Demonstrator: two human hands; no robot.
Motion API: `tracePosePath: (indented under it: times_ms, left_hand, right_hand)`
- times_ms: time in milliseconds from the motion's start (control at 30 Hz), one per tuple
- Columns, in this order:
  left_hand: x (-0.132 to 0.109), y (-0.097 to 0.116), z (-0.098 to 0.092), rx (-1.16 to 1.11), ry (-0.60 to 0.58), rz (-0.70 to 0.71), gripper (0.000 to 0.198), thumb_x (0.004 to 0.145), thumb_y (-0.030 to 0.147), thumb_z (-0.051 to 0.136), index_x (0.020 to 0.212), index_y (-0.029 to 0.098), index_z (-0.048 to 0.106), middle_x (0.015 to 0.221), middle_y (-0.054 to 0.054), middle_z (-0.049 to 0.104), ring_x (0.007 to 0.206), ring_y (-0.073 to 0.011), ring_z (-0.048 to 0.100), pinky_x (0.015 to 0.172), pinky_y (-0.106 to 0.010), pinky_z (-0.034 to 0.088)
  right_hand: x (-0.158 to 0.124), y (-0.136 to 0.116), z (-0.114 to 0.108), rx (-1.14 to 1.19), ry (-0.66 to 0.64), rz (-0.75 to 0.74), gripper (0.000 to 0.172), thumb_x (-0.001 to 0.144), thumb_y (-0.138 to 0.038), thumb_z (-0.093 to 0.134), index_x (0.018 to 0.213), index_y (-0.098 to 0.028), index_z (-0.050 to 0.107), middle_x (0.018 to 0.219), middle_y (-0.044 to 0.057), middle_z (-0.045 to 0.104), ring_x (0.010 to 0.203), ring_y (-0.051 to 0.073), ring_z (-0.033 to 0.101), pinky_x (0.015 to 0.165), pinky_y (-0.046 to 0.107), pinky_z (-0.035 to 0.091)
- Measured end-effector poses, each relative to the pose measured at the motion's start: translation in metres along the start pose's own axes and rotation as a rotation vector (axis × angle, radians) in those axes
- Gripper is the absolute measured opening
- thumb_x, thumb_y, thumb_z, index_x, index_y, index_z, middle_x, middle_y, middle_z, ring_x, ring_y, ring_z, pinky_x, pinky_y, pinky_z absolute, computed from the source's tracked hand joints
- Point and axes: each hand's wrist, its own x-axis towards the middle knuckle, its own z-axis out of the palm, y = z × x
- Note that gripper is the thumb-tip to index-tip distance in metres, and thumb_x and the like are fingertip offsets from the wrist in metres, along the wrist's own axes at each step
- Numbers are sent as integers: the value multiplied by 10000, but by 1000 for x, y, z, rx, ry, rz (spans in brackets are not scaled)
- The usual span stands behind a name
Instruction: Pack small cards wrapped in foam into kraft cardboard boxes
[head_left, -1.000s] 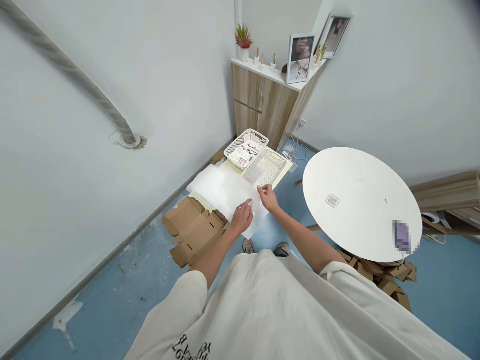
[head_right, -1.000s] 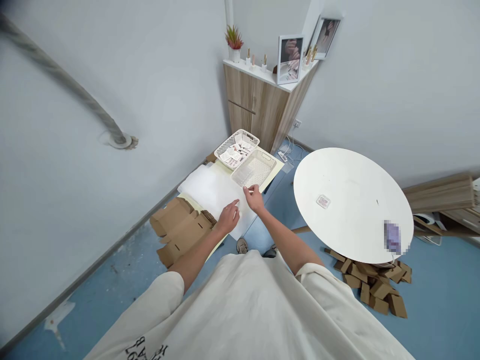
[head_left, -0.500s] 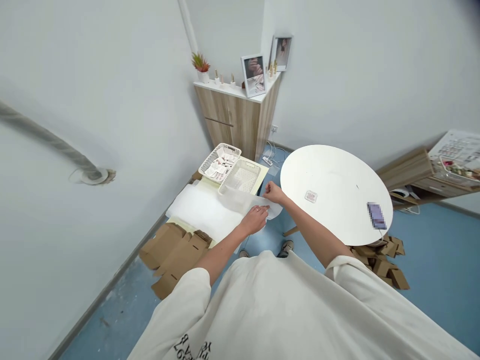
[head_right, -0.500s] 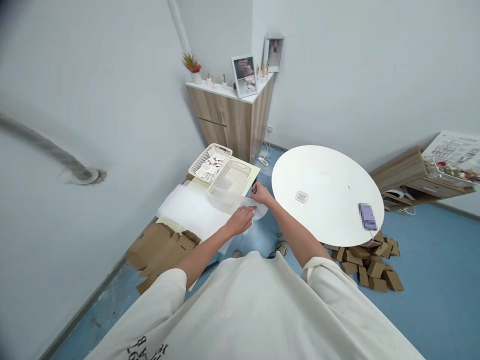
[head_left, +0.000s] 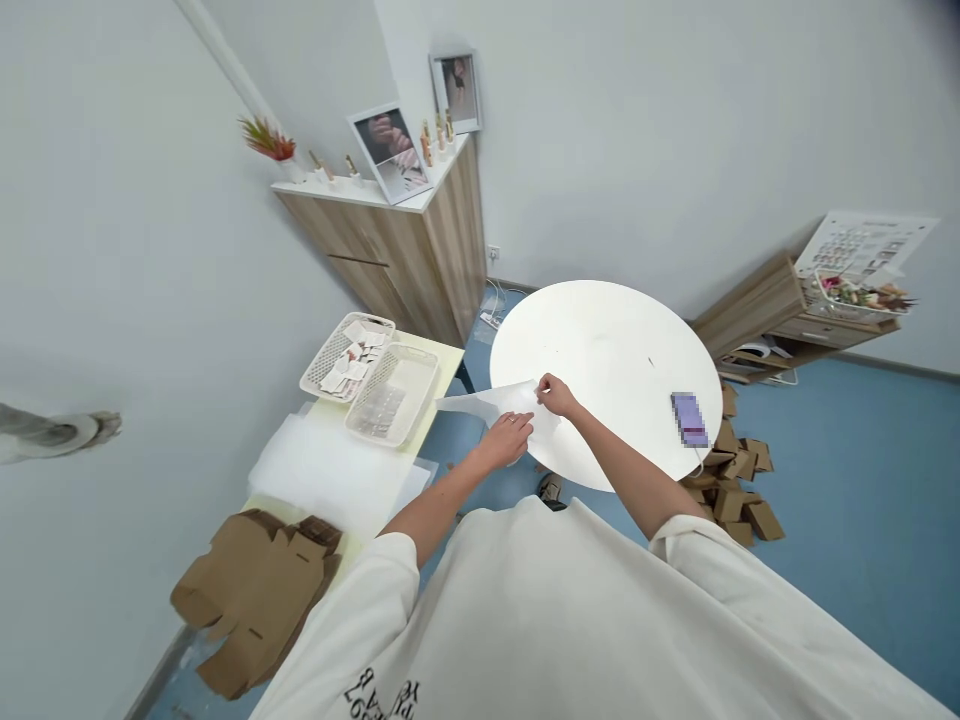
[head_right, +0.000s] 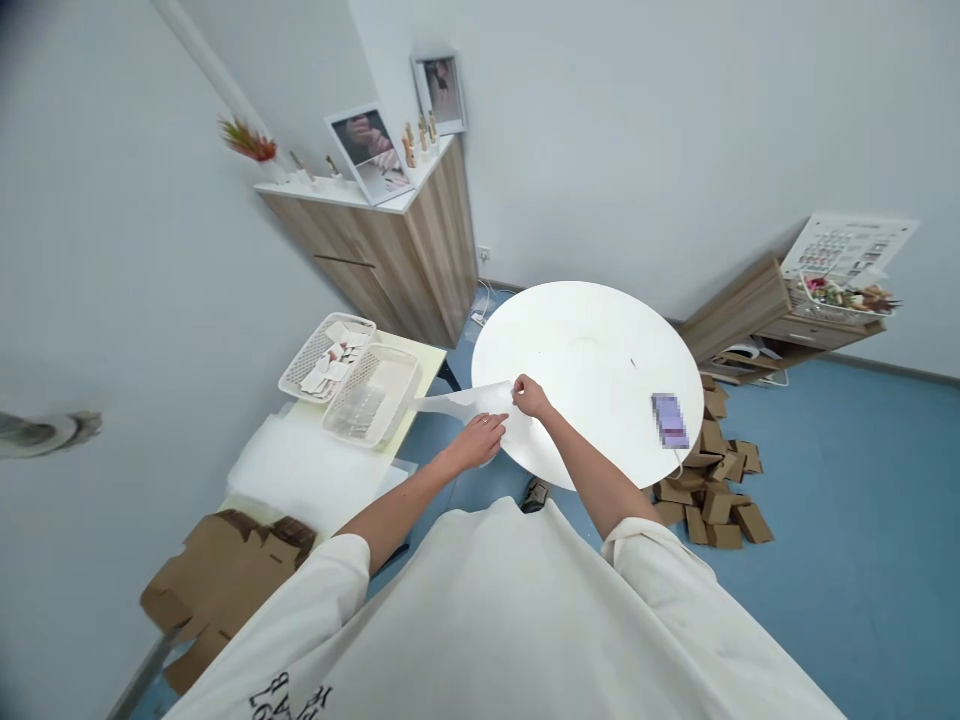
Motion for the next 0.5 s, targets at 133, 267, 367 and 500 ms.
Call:
tracePosePath:
  times_ms: [133,267,367,500]
  left_hand:
    - [68,20,25,-3,-38,-53,229,913,131,476,1093,218,587,1496,-108,485,1291,-268,534,1125,-464,356]
    - [120,38,50,52,-70,-60,225,943,133,444,1110,203,578,1481,-114,493,1262,-267,548,1095,-452,374]
    - [145,48,66,86,-110,-49,223,963,136,423,1123,192,568,1465,-115,504,1251,-257,551,1082,-436,381]
    - [165,56,87,78,-184,-50,231,976,150,413,1152,182,558,1462,-119,506,1256,-255,544,1060,-420,398]
  right_hand:
    - [1,63,-58,-102,33,11,274,752,-47,494,880,-209,674,996,22,711,912,180,674,888,324,519]
    - [-4,115,-99,-151,92,119,484,804,-44,487,1234,-180,663,1272,84,665,1177,218,614,1054,355,454]
    - [-9,144,-117,-203,125,214,549,852,-72,474,1387,-146,571,1390,107,593,1289,230,546,1116,342,401]
    - [-16,174,-130,-258,137,302,585,899,-123,446,1483,-107,463,1426,134,546,1302,239,531,1113,313,396]
